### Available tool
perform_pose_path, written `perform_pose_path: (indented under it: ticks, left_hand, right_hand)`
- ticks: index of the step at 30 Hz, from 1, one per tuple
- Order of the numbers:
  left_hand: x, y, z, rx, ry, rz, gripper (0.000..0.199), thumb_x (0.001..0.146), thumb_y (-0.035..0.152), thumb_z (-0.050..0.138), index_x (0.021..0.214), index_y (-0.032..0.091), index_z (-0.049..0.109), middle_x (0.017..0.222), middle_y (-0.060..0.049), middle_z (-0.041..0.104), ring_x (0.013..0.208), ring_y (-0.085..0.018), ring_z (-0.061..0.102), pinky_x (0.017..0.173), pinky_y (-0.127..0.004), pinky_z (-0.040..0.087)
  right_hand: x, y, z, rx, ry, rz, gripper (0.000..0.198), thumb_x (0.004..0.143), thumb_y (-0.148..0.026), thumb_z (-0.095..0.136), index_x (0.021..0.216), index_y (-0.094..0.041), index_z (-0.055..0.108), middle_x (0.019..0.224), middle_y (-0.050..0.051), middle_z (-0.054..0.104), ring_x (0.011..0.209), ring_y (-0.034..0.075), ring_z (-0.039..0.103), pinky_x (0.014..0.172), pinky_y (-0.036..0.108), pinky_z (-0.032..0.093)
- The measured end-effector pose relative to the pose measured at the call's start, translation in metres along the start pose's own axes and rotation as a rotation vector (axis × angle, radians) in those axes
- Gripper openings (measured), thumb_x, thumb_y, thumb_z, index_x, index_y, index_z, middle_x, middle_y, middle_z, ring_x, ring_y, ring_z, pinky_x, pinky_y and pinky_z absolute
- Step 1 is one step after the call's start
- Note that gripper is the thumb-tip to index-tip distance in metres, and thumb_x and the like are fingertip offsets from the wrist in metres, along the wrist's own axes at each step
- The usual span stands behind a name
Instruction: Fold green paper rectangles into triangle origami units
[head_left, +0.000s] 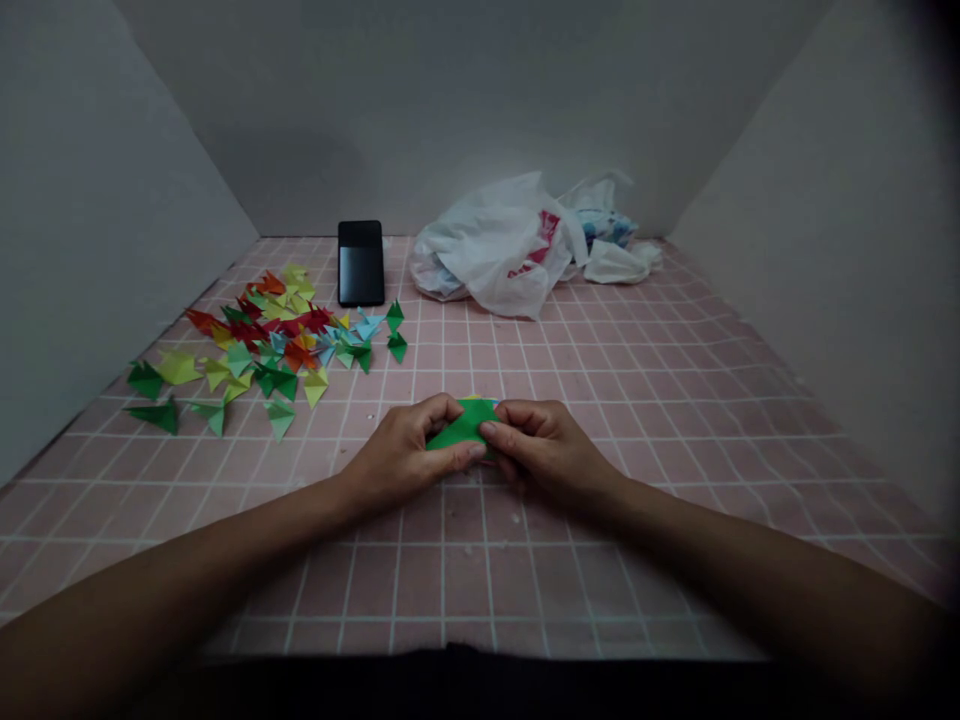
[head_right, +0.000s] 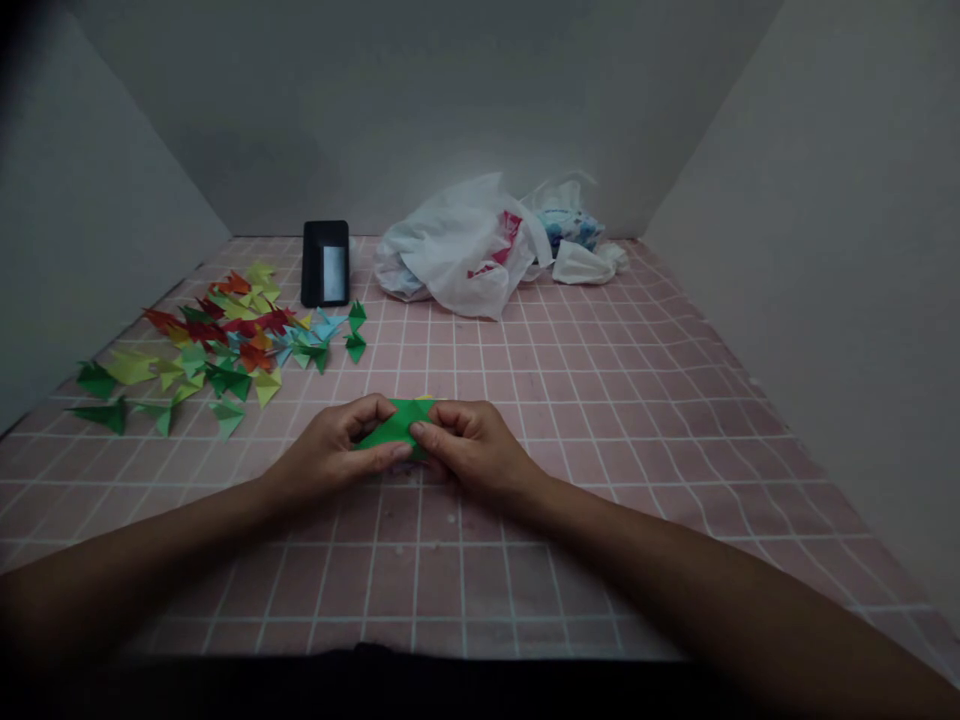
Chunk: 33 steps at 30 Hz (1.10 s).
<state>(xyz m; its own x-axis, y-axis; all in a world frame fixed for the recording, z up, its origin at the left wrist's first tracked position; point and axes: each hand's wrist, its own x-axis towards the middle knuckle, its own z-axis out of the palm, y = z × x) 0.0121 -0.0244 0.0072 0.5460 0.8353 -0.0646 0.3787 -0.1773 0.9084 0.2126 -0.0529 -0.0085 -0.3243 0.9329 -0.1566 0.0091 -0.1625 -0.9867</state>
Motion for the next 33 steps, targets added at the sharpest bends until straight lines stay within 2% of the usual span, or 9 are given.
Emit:
perform_pose_path:
  ticks: [3,8,14,17,21,24,28,31,33]
  left_hand:
    - [0.0008,0.0012,0.0009,-0.029,-0.02,-0.041,0.029,0.078,0.044,0.071,0.082,0.017,0.06,0.076,0.0,0.059,0.07,-0.014,0.05,0.062,-0.026,0.039]
    - [0.0023,0.0015,0.0013,-0.107,-0.098,-0.08,0.028,0.079,0.042,0.07,0.072,0.016,0.062,0.071,0.001,0.055,0.069,-0.013,0.048,0.062,-0.025,0.037]
    - [0.0006,0.0017,0.0017,-0.221,-0.151,-0.159,0.025,0.078,0.04,0.069,0.074,0.016,0.066,0.067,0.002,0.054,0.063,-0.012,0.046,0.059,-0.025,0.035]
    - [0.0003,0.0031,0.0018,-0.237,-0.149,-0.154,0.023,0.076,0.037,0.071,0.074,0.016,0.065,0.068,0.002,0.056,0.063,-0.011,0.048,0.059,-0.024,0.035]
    - [0.0001,0.0037,0.0014,-0.308,-0.107,-0.177,0.024,0.077,0.038,0.072,0.078,0.016,0.064,0.066,0.002,0.058,0.059,-0.01,0.048,0.055,-0.022,0.035]
    - [0.0012,0.0023,-0.0002,-0.393,-0.042,-0.229,0.028,0.078,0.042,0.071,0.08,0.017,0.06,0.061,0.003,0.058,0.051,-0.009,0.048,0.049,-0.021,0.034]
    - [0.0037,-0.0004,-0.0036,-0.426,0.112,-0.136,0.028,0.077,0.04,0.073,0.081,0.016,0.059,0.066,0.004,0.057,0.054,-0.008,0.048,0.051,-0.02,0.038]
    - [0.0051,-0.0021,-0.0046,-0.378,0.144,-0.072,0.026,0.077,0.037,0.074,0.077,0.015,0.058,0.067,0.004,0.055,0.059,-0.008,0.05,0.054,-0.021,0.04]
    - [0.0056,-0.0028,-0.0043,-0.367,0.137,-0.053,0.025,0.078,0.035,0.074,0.074,0.015,0.059,0.066,0.004,0.055,0.06,-0.008,0.05,0.055,-0.02,0.04]
  right_hand:
    - [-0.0004,0.0002,-0.0001,-0.033,0.005,-0.002,0.04,0.09,-0.045,0.064,0.061,-0.02,0.052,0.049,-0.005,0.049,0.042,0.006,0.04,0.042,0.023,0.027]
    - [-0.002,-0.0022,0.0,-0.073,-0.016,-0.017,0.041,0.09,-0.044,0.063,0.059,-0.02,0.052,0.05,-0.005,0.049,0.044,0.007,0.039,0.043,0.023,0.027]
    - [-0.0029,-0.0029,0.0002,-0.122,-0.021,-0.06,0.04,0.09,-0.041,0.063,0.058,-0.02,0.051,0.052,-0.005,0.049,0.046,0.007,0.04,0.044,0.023,0.027]
    - [-0.0033,-0.0017,0.0011,-0.102,-0.022,-0.073,0.041,0.091,-0.042,0.063,0.059,-0.019,0.052,0.052,-0.005,0.048,0.046,0.007,0.04,0.045,0.023,0.028]
    - [-0.0027,-0.0019,0.0008,-0.052,-0.006,-0.101,0.039,0.091,-0.043,0.064,0.062,-0.019,0.055,0.054,-0.004,0.051,0.048,0.008,0.041,0.046,0.024,0.03]
    - [-0.0002,-0.0022,-0.0008,-0.006,0.083,-0.132,0.035,0.09,-0.04,0.066,0.063,-0.019,0.057,0.057,-0.003,0.053,0.05,0.008,0.043,0.049,0.024,0.032]
    - [0.0042,0.0002,-0.0026,0.021,0.126,-0.152,0.029,0.086,-0.038,0.071,0.068,-0.019,0.06,0.06,-0.003,0.054,0.053,0.009,0.047,0.052,0.024,0.037]
    - [0.0061,0.0019,-0.003,0.034,0.097,-0.155,0.021,0.083,-0.037,0.074,0.082,-0.018,0.065,0.067,-0.003,0.059,0.057,0.011,0.053,0.054,0.025,0.043]
    - [0.006,0.0018,-0.0026,0.016,0.107,-0.168,0.02,0.083,-0.036,0.074,0.082,-0.019,0.065,0.067,-0.003,0.059,0.057,0.011,0.054,0.055,0.025,0.044]
